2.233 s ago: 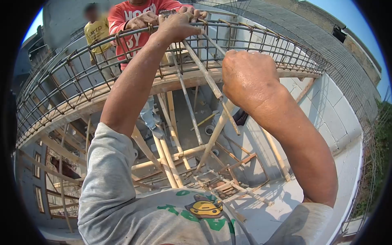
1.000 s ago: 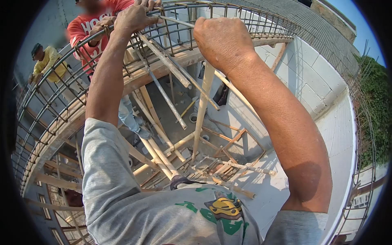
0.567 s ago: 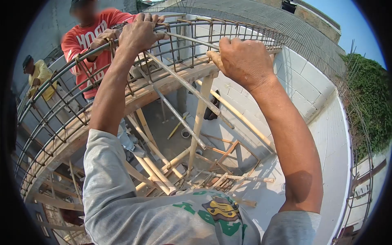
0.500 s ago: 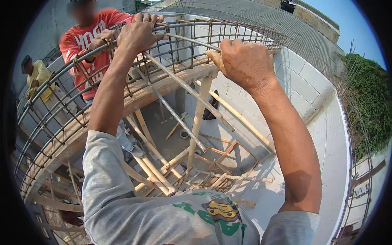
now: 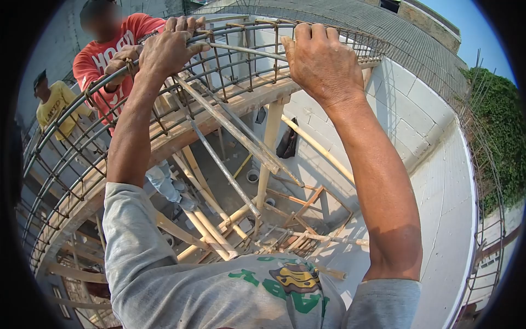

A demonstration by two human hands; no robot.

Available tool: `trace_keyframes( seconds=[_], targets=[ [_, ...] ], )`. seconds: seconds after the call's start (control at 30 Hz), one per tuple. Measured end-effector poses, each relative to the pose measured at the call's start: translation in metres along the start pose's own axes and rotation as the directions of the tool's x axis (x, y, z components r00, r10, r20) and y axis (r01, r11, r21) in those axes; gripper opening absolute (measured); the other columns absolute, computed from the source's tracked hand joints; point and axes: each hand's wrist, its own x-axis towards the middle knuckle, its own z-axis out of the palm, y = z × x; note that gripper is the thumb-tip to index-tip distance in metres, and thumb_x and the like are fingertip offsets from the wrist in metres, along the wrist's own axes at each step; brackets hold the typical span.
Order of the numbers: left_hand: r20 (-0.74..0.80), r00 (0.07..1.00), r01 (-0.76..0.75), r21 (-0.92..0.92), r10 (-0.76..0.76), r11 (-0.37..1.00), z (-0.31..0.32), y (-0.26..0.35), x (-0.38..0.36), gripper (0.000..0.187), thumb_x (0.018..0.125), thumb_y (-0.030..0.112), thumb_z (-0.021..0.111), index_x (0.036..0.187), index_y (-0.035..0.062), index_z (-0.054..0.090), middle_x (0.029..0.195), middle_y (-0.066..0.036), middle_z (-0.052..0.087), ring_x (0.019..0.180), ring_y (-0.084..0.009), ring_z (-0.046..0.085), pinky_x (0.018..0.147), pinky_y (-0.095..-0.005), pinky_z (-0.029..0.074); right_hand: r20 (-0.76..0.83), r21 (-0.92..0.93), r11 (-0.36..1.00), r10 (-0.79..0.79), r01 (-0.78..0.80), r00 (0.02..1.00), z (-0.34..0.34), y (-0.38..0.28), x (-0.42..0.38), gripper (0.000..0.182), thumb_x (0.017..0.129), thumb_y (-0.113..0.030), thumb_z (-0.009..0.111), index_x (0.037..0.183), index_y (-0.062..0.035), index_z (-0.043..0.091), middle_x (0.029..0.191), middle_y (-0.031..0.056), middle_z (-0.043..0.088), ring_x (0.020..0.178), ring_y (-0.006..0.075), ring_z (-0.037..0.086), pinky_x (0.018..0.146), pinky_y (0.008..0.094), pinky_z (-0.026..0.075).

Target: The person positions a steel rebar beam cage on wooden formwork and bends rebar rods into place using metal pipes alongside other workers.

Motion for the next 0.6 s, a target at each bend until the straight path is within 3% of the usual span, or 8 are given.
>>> trace_keyframes(
  seconds=[0.07,0.2,0.3,0.33,0.43,0.5,0.57,0.6],
  targets=[
    [-0.146,0.988,-0.04,-0.006,0.038,0.999,0.002,0.001,-0.004,0.057,0.082,0.058,0.065,0.115,0.0116,0.07,0.11,-0.011,0.066,0.113,-0.025,0.057,0.082,-0.0411,0.057,-0.005,0.024,0.999,0.027,-0.027,1.0,0.006,0.005,0.001,0.034,0.098,-0.034,0.05,0.097,-0.0023,0.062,0.078,0.0127,0.063,0.076,0.0189,0.068,0.054,0.0273,0.061],
    [0.159,0.987,0.032,-0.016,-0.029,0.999,-0.029,0.01,-0.003,0.057,0.085,0.055,0.063,0.107,0.0029,0.071,0.108,-0.013,0.065,0.116,-0.0254,0.055,0.081,-0.0405,0.057,0.029,0.118,0.988,0.099,-0.102,0.995,0.03,0.02,0.001,0.034,0.097,-0.034,0.051,0.101,-0.0026,0.062,0.086,0.0142,0.063,0.086,0.0217,0.067,0.067,0.0336,0.062],
    [0.164,0.986,0.023,-0.045,-0.015,0.999,-0.038,0.012,-0.005,0.058,0.084,0.055,0.063,0.105,0.0015,0.071,0.106,-0.013,0.064,0.115,-0.025,0.054,0.079,-0.0405,0.057,-0.072,0.182,0.982,0.069,-0.054,0.995,0.063,0.041,0.009,0.035,0.097,-0.034,0.05,0.106,-0.0026,0.062,0.093,0.0152,0.064,0.096,0.0258,0.064,0.083,0.0423,0.057],
    [0.171,0.985,0.032,-0.049,-0.023,0.998,-0.036,0.01,-0.005,0.06,0.084,0.056,0.064,0.104,0.0007,0.071,0.106,-0.012,0.064,0.113,-0.0247,0.054,0.078,-0.0404,0.058,0.055,0.266,0.951,0.151,-0.16,0.987,0.072,0.043,0.011,0.038,0.097,-0.033,0.051,0.114,-0.0018,0.06,0.108,0.0185,0.063,0.111,0.0309,0.059,0.093,0.0423,0.051],
    [0.162,0.987,0.03,-0.053,-0.021,0.998,-0.037,0.012,-0.002,0.064,0.081,0.058,0.066,0.107,0.0001,0.07,0.106,-0.013,0.063,0.107,-0.0254,0.059,0.074,-0.0407,0.058,-0.135,0.283,0.956,0.118,-0.075,0.984,0.114,0.056,0.018,0.042,0.097,-0.037,0.046,0.117,-0.0026,0.06,0.11,0.0194,0.063,0.116,0.0334,0.056,0.104,0.0544,0.041],
    [0.186,0.98,0.075,-0.046,-0.065,0.996,-0.032,0.011,0.0,0.068,0.078,0.061,0.067,0.108,0.0006,0.07,0.108,-0.017,0.063,0.098,-0.0271,0.064,0.071,-0.0418,0.058,-0.041,0.409,0.901,0.174,-0.142,0.984,0.134,0.059,0.022,0.044,0.097,-0.038,0.044,0.119,-0.0034,0.06,0.118,0.0197,0.061,0.125,0.0349,0.05,0.11,0.0569,0.031],
    [0.167,0.982,0.094,-0.05,-0.084,0.994,-0.03,0.01,0.002,0.067,0.076,0.063,0.067,0.104,0.0019,0.07,0.096,-0.019,0.066,0.084,-0.0295,0.069,0.069,-0.0431,0.057,-0.053,0.459,0.877,0.185,-0.141,0.981,0.155,0.059,0.024,0.045,0.098,-0.039,0.042,0.118,-0.0039,0.061,0.12,0.0192,0.061,0.126,0.035,0.049,0.111,0.0572,0.029],
    [0.16,0.984,0.091,-0.05,-0.082,0.995,-0.03,0.011,0.0,0.065,0.077,0.063,0.067,0.099,0.0018,0.07,0.087,-0.019,0.067,0.08,-0.0303,0.069,0.069,-0.0434,0.056,0.039,0.522,0.837,0.171,-0.166,0.984,0.169,0.06,0.028,0.044,0.097,-0.039,0.041,0.115,-0.0055,0.064,0.121,0.0183,0.062,0.127,0.0352,0.048,0.113,0.0568,0.025]
  ],
)
